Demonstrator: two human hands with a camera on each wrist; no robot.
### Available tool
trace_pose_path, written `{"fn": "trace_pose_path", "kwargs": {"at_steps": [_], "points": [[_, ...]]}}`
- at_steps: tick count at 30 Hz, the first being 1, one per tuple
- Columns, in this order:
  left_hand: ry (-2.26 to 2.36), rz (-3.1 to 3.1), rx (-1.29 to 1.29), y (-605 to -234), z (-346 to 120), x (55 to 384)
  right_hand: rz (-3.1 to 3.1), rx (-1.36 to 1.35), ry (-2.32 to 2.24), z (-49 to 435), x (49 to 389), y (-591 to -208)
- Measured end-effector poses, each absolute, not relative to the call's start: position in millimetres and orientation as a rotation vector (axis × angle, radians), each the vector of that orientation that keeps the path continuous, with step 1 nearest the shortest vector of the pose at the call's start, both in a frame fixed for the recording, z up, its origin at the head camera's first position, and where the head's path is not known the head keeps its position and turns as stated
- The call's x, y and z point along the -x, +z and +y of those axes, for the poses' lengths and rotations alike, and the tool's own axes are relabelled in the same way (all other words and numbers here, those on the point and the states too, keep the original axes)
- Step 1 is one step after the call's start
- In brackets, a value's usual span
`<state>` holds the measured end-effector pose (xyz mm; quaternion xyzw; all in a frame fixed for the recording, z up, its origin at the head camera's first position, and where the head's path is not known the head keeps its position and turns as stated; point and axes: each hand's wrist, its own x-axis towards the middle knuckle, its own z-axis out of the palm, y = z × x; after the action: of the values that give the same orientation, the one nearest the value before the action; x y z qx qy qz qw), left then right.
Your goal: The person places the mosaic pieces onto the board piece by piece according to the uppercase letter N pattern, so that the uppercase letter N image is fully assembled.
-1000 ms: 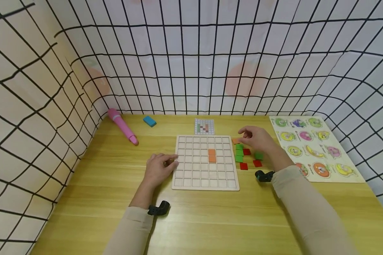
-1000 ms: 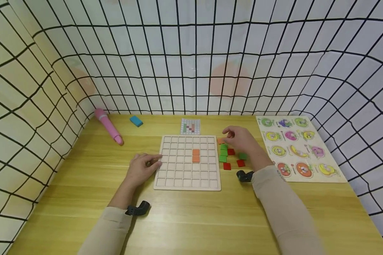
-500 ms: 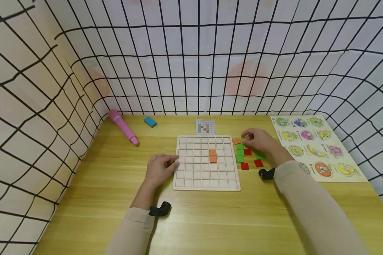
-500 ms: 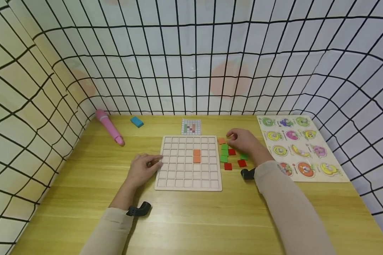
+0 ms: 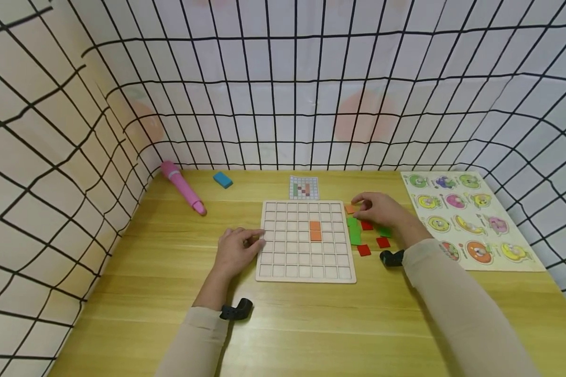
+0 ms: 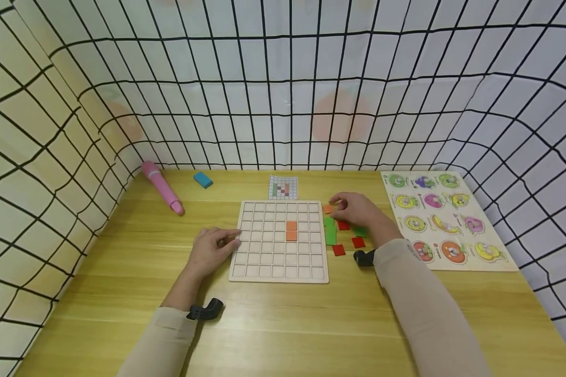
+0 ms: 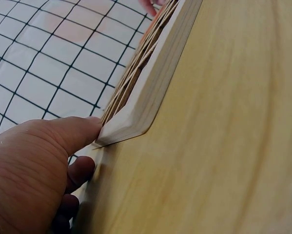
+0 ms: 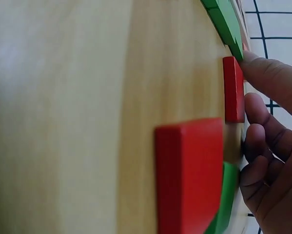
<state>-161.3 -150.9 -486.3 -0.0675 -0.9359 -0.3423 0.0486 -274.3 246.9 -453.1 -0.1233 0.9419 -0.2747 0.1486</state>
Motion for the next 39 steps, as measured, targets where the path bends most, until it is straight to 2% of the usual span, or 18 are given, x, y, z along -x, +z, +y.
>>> {"fn": "trace_pose_path", "kwargs": {"at_steps": [39], "points": [[-1.023,-2.856,0.208,-485.8,-150.4,161.6,2.736,0.322,-0.793,244.9,266.7,-448.3]]}}
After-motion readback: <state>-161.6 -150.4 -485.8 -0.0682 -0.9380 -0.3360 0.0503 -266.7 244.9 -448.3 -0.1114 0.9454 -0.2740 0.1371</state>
